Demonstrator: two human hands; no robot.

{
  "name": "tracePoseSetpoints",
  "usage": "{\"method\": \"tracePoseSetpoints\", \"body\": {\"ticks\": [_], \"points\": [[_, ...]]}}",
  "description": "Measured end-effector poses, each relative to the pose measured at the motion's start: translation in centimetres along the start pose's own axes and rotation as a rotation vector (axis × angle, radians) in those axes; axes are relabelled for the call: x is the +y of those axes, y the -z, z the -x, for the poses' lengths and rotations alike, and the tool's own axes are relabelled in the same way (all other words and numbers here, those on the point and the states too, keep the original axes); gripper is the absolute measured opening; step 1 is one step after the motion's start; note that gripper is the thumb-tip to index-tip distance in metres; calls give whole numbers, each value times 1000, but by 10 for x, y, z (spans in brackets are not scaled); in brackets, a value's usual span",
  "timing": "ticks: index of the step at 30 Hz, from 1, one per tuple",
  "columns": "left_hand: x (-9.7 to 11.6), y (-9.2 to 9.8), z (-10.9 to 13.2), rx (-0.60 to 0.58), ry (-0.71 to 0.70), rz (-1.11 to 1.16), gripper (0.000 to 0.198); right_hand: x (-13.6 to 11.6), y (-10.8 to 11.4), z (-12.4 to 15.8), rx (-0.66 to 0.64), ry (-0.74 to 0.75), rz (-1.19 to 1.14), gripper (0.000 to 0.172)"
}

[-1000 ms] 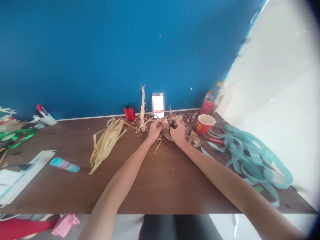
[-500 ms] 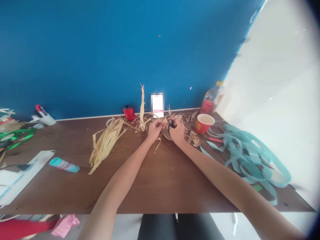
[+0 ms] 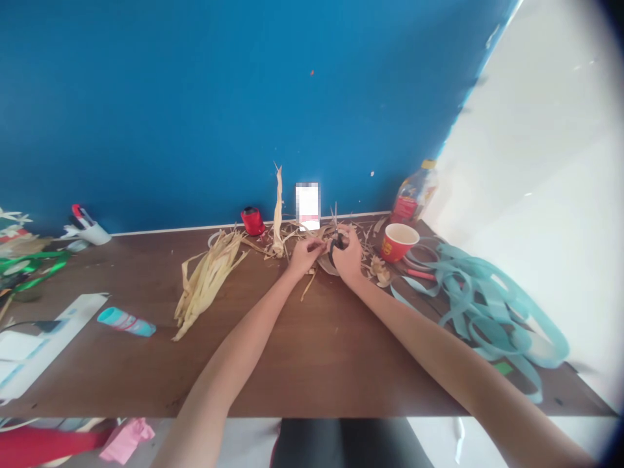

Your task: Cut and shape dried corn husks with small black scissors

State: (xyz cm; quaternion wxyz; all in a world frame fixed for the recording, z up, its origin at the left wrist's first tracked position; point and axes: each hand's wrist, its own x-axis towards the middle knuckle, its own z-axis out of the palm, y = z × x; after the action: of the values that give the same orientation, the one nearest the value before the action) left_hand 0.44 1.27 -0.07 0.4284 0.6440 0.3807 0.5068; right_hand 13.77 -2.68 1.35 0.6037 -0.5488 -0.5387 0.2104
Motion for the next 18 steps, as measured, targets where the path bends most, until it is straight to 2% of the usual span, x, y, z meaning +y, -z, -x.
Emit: {"method": "tracePoseSetpoints", "body": {"ticks": [4,8,12,18], "points": [[0,-1,1,-6,21,-8,16,0,1,2,17,11,-19,52],[4,0,3,69,18,-17,17,1,0,0,15,3,-29,53],[5,1,3,120,35,70,23,3,-2,-2,-18,33,-79,49],[1,1,2,46,59,138,29,6,-4,-3,-13,47,-137,49]]}}
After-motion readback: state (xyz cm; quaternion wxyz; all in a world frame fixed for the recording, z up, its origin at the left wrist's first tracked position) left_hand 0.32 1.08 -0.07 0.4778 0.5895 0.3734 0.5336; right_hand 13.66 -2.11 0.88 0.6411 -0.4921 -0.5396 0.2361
